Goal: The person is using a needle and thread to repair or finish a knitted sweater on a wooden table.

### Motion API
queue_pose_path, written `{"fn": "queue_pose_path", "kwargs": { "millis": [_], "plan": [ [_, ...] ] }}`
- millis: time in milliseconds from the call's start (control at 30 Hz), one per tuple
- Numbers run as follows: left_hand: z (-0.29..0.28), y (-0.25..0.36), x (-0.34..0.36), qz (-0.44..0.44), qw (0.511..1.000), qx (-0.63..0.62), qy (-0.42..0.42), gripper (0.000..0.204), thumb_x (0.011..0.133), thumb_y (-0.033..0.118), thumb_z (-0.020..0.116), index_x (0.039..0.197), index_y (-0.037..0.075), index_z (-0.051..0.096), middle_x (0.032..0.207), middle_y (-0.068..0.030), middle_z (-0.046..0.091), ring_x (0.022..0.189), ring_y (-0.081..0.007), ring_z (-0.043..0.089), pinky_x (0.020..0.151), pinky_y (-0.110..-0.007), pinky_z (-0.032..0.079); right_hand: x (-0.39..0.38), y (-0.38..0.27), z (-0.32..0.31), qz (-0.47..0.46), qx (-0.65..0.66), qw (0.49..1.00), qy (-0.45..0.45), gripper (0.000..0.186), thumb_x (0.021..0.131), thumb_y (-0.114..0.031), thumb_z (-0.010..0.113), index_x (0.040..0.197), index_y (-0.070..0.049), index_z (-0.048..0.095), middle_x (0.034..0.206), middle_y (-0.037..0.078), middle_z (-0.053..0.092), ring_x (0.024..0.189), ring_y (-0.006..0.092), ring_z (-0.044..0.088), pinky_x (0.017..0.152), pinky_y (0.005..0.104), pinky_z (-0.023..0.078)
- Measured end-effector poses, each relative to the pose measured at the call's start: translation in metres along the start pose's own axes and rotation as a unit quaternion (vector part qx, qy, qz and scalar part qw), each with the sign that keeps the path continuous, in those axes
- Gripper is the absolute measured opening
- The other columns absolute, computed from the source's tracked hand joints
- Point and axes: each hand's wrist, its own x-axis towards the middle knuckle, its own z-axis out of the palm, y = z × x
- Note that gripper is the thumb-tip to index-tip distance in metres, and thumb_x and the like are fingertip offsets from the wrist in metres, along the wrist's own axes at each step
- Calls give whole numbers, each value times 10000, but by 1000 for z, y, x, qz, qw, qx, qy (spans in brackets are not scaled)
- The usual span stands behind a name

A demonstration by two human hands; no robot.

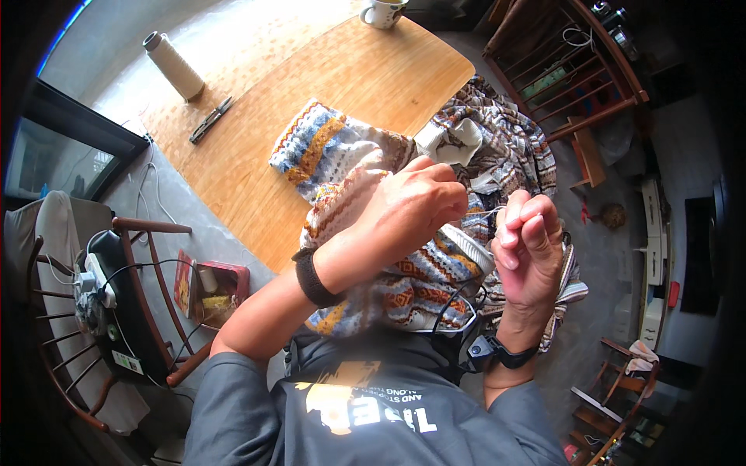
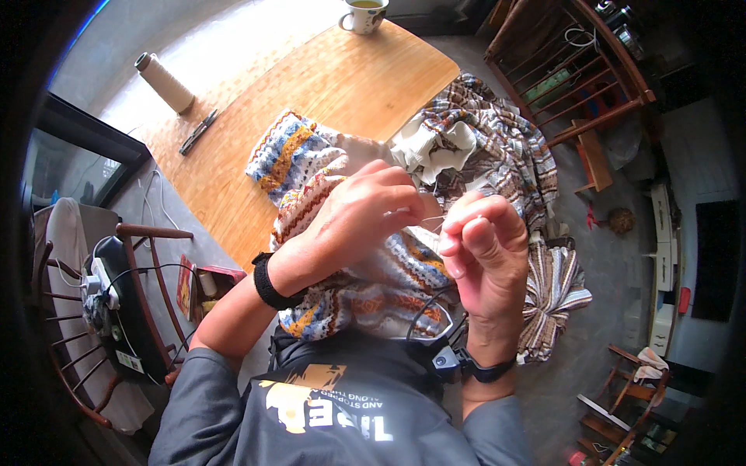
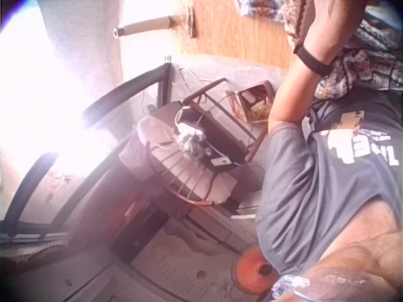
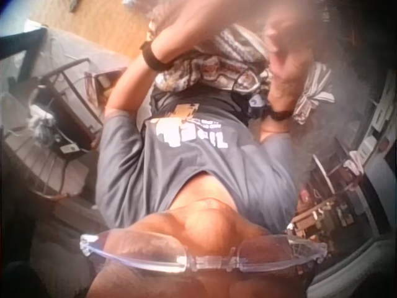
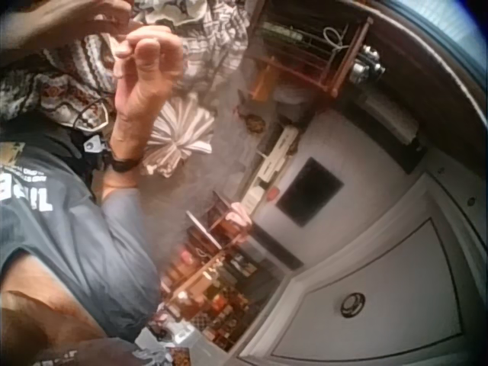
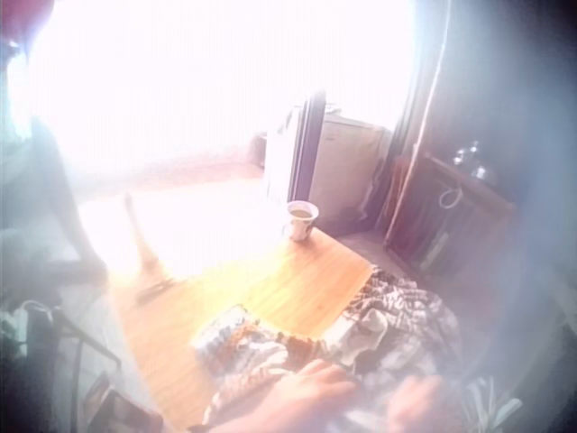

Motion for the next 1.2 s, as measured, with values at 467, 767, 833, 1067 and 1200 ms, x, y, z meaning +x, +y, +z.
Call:
{"fn": "queue_pose_path", "kwargs": {
  "millis": [467,767,833,1067,1200],
  "plan": [
    [5,-5,9,-130,959,-247,-44,139,886,143,603,860,11,566,828,-99,670,759,-165,665,618,-286,504,-5,-5,-10,72,134,987,-44,238,894,-227,628,862,-10,536,763,69,477,597,89,471,421,149,367],
    [-14,-4,-6,-229,841,-469,-144,149,933,187,543,923,48,491,734,2,561,666,-63,531,588,-213,437,-2,-7,-37,-105,-110,979,138,153,899,-183,625,893,-35,584,797,51,588,624,79,532,459,160,389],
    [-14,-2,-9,-201,875,-424,-122,114,951,143,522,902,42,501,664,10,537,549,-52,484,485,-214,383,-4,-3,-42,-160,-255,934,192,95,885,-124,639,906,-32,623,786,41,643,612,81,600,485,170,408],
    [-17,-4,-21,-114,908,-297,-271,122,928,116,524,846,47,466,638,-2,486,529,-72,458,463,-232,358,-7,-11,-54,-197,-343,897,195,92,875,-102,647,913,-18,639,787,47,648,590,72,593,487,171,413],
    [-29,3,-20,-282,803,-433,-295,155,934,165,561,881,54,467,628,17,441,523,-63,412,450,-205,311,-8,-1,-83,-136,-205,941,232,101,875,-137,653,915,-45,647,763,33,646,563,59,576,478,172,409]
  ]
}}
